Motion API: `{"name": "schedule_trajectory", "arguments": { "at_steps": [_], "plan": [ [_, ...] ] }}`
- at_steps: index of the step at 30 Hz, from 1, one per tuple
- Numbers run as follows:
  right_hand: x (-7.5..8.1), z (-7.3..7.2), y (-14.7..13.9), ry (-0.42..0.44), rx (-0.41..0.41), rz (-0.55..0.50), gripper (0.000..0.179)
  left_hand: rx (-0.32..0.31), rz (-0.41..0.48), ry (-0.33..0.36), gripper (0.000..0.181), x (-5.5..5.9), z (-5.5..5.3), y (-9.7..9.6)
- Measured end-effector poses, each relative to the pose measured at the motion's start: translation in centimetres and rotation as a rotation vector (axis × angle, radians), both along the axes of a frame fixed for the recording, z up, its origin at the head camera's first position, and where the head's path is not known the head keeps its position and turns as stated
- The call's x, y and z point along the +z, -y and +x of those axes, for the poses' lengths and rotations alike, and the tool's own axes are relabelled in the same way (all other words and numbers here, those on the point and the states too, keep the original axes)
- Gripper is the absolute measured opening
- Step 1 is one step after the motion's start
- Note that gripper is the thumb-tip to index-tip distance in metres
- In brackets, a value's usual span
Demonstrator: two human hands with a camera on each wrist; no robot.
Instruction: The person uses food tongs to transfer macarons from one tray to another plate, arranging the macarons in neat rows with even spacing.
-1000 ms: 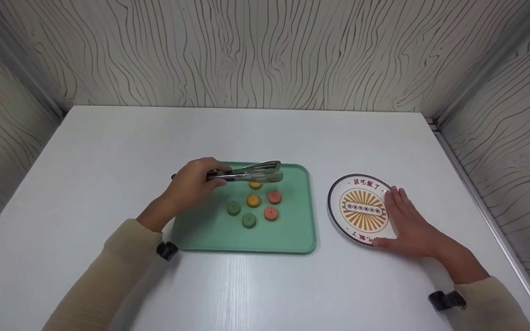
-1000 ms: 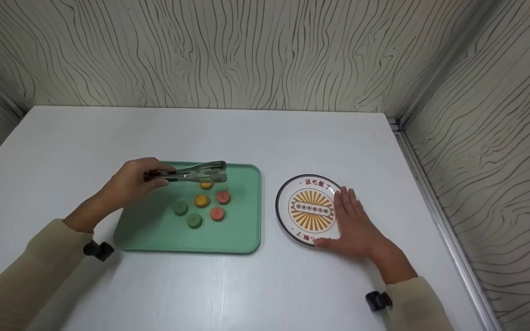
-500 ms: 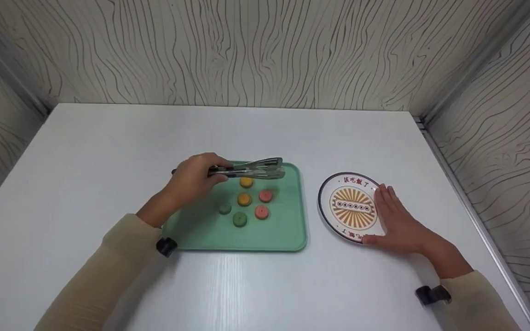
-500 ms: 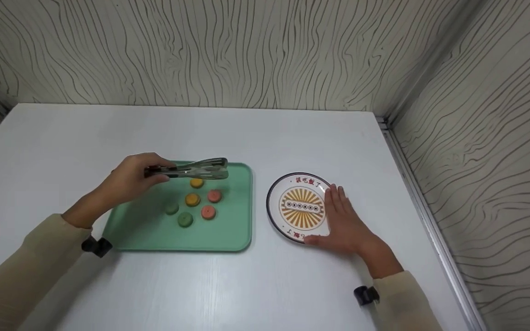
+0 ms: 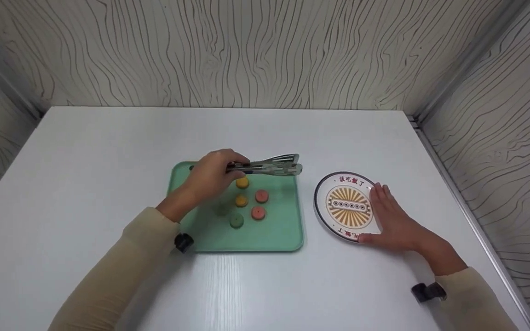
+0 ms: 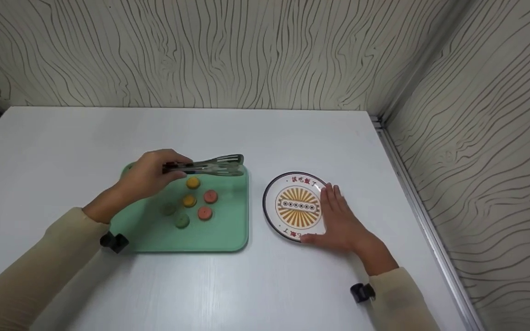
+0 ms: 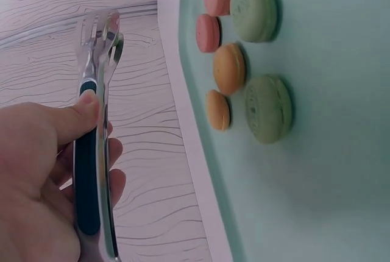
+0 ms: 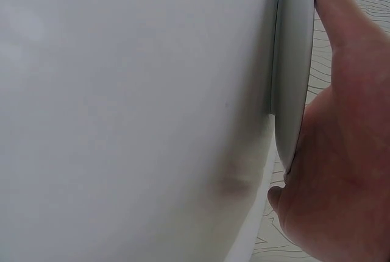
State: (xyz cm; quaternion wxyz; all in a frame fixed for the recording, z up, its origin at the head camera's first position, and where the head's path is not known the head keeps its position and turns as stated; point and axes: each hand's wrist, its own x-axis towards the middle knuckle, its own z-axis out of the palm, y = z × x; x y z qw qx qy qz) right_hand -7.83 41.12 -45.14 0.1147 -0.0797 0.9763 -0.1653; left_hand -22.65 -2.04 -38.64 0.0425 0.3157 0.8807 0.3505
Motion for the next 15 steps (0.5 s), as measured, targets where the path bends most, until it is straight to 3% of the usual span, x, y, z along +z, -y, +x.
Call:
{"name": "schedule_trajectory", "arguments": {
  "at_steps": [15],
  "plan": [
    [-0.6, -0.1, -0.1, -0.002, -0.007, -0.054, 0.129, -0.040, -0.021, -0.016, 0.026, 0.2, -0.1, -4.3]
  ]
}}
